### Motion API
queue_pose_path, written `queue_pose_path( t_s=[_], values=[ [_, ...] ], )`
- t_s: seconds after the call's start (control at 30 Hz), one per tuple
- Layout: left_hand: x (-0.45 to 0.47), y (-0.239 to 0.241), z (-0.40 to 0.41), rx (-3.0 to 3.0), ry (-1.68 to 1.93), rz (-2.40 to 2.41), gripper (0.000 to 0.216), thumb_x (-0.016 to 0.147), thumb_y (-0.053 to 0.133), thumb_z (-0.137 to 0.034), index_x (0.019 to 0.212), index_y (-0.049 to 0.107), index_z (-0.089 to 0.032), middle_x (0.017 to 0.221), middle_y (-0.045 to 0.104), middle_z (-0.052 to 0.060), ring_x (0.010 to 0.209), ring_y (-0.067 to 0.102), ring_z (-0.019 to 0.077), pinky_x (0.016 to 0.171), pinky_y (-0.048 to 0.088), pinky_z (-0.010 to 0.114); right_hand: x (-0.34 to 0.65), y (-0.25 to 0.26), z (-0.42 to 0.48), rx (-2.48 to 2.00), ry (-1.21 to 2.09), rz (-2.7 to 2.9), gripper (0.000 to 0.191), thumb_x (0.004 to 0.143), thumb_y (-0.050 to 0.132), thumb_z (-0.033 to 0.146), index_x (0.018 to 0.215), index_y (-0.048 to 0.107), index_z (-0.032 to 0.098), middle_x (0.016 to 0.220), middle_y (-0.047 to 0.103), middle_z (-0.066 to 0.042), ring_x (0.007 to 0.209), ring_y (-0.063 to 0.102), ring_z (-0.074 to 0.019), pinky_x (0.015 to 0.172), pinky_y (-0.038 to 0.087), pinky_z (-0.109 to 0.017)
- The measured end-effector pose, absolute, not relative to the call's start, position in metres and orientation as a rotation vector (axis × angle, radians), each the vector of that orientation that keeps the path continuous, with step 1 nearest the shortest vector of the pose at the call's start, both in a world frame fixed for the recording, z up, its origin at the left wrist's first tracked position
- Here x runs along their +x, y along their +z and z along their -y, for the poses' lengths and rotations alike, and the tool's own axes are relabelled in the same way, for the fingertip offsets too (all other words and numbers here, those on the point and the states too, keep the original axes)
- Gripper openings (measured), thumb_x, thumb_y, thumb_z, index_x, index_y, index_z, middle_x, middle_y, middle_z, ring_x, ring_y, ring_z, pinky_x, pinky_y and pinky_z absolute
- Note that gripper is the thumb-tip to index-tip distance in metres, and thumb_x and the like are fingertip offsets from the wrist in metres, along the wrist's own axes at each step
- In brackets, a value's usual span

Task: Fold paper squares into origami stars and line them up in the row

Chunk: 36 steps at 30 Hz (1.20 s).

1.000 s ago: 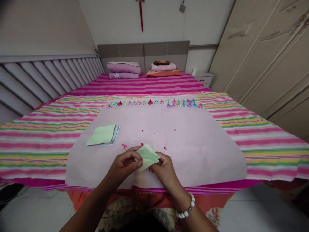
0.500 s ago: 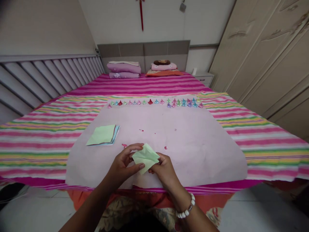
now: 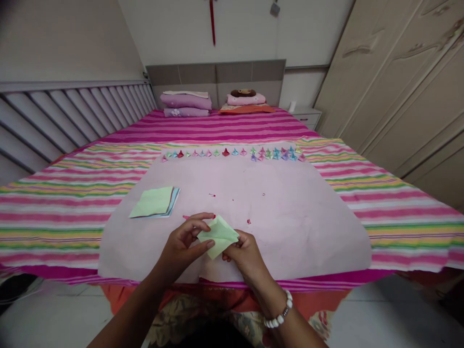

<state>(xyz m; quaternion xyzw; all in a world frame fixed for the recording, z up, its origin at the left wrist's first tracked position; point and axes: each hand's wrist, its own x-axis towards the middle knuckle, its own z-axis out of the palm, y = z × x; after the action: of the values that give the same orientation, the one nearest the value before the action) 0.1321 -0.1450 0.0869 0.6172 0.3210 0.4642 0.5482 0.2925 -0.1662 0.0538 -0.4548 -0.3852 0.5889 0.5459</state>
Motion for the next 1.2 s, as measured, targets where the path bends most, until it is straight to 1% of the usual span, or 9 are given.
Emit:
queue_pose_path(
  t_s=[0.2,0.47,0.57,0.7,0.87,0.97,1.03,1.1,1.2],
  values=[
    [0.129,0.086,0.144,1.594,1.064,-0.8,0.014,0.075,0.07,-0.02,0.088,0.065,-0.02,0.123,0.055,0.01,0.115,0.053,0.0234,0.088,0.046,0.031,0.293,0.054,0.167,-1.077,1.396,0.912,0.007,0.057,0.07,0.018,0.063,0.068,0.016,0.046,0.058,0.003,0.042,0.047,-0.0097,0.043,0.037,-0.021],
    [0.127,0.093,0.148,1.81,1.054,-0.836,0.003,0.078,0.065,-0.018,0.081,0.067,-0.019,0.12,0.059,0.012,0.115,0.054,0.0237,0.095,0.041,0.035,0.295,0.052,0.166,-1.053,1.394,0.919,0.008,0.059,0.072,0.02,0.063,0.068,0.016,0.046,0.058,0.003,0.042,0.046,-0.0096,0.044,0.037,-0.021],
    [0.128,0.096,0.15,1.776,1.043,-0.852,0.008,0.081,0.061,-0.024,0.082,0.067,-0.019,0.118,0.061,0.011,0.114,0.055,0.0243,0.092,0.043,0.035,0.295,0.052,0.166,-1.064,1.384,0.928,0.011,0.058,0.074,0.022,0.064,0.068,0.015,0.046,0.058,0.003,0.041,0.047,-0.01,0.043,0.037,-0.022],
    [0.134,0.098,0.152,1.645,1.141,-0.963,0.031,0.089,0.049,-0.03,0.064,0.064,-0.019,0.102,0.068,0.008,0.102,0.06,0.021,0.088,0.044,0.032,0.294,0.056,0.167,-1.1,1.356,0.971,0.011,0.058,0.075,0.023,0.063,0.068,0.016,0.045,0.057,0.003,0.042,0.048,-0.0105,0.043,0.038,-0.022],
    [0.14,0.094,0.15,1.458,1.137,-1.055,0.03,0.073,0.069,-0.025,0.052,0.05,-0.018,0.097,0.068,0.008,0.089,0.063,0.0204,0.08,0.046,0.031,0.294,0.059,0.168,-1.114,1.358,1.002,0.008,0.058,0.072,0.021,0.063,0.067,0.016,0.045,0.056,0.003,0.042,0.048,-0.0105,0.043,0.038,-0.022],
    [0.138,0.092,0.148,1.244,1.09,-0.963,0.032,0.064,0.076,-0.022,0.058,0.045,-0.018,0.101,0.068,0.008,0.083,0.064,0.0185,0.07,0.048,0.029,0.294,0.058,0.168,-1.108,1.368,0.996,0.006,0.058,0.069,0.019,0.063,0.067,0.016,0.047,0.058,0.003,0.043,0.049,-0.0103,0.044,0.039,-0.021],
    [0.137,0.092,0.147,1.108,1.036,-0.891,0.033,0.06,0.079,-0.021,0.064,0.046,-0.018,0.096,0.069,0.006,0.077,0.064,0.0168,0.065,0.047,0.027,0.294,0.057,0.168,-1.096,1.377,0.993,0.005,0.058,0.068,0.018,0.062,0.067,0.017,0.048,0.058,0.003,0.043,0.05,-0.0104,0.044,0.039,-0.021],
    [0.136,0.093,0.145,1.02,0.972,-0.857,0.034,0.057,0.081,-0.02,0.076,0.053,-0.018,0.088,0.07,0.004,0.075,0.064,0.0165,0.066,0.047,0.027,0.293,0.058,0.168,-1.081,1.391,0.993,0.005,0.057,0.066,0.016,0.062,0.067,0.017,0.047,0.058,0.004,0.043,0.05,-0.0104,0.044,0.039,-0.021],
    [0.136,0.093,0.143,0.952,0.911,-0.859,0.054,0.052,0.084,-0.018,0.1,0.059,-0.016,0.091,0.07,0.006,0.081,0.065,0.0188,0.071,0.048,0.029,0.292,0.059,0.168,-1.076,1.396,0.987,0.005,0.056,0.064,0.014,0.06,0.067,0.017,0.047,0.058,0.004,0.042,0.049,-0.0098,0.044,0.039,-0.021]
  ],
)
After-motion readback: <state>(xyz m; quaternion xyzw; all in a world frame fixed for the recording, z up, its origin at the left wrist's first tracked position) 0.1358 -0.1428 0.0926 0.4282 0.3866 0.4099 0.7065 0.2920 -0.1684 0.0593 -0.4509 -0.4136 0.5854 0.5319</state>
